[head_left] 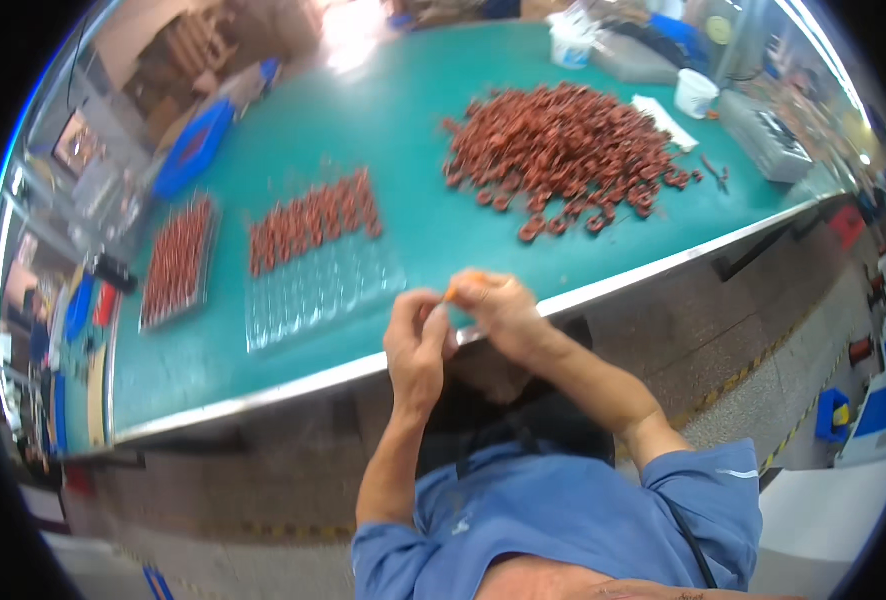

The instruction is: Assembling small toroidal electronic components by winding wire and placing them into a plastic tray.

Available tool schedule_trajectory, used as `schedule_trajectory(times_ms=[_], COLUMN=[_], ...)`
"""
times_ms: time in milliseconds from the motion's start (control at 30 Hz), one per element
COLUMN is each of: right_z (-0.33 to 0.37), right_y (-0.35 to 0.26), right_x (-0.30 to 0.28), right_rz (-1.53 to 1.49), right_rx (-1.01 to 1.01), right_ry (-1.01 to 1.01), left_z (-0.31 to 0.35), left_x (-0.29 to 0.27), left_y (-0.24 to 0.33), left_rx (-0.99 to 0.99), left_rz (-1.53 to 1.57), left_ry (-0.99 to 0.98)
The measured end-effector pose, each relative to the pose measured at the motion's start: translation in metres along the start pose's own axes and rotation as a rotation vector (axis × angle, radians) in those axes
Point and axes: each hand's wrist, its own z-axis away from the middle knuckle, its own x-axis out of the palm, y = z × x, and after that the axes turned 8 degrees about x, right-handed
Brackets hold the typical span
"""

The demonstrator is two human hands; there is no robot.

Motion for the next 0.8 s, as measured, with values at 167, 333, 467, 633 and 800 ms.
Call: schedule_trajectory(times_ms=[167,333,467,633,800], right_z=[0.008,0.004,0.002,0.009,0.018], right_y=[0.001,0.008,-0.008,-0.01,-0.019], right_x=[0.0,-0.009,0.006,0.013,0.013], right_rz=[0.128,0.225,0.286,0.739,0.328], right_rx=[-0.027,-0.089,-0.111,-0.535,-0.146], right_ry=[0.039,0.019,-0.051,0.156,0.098], left_z=[0.005,-0.002,-0.013,-0.011,0.002], left_x=[0.004,-0.003,0.001,0.0,-0.008], left_y=[-0.001,-0.004,0.011,0.008,0.004], left_rx=[0.058,0.052,0.068,0.124,0.208], left_rz=[0.034,0.045,0.081,-0.119,-0.244], left_ry=[-0.019,-0.067,-0.151,-0.117,-0.106])
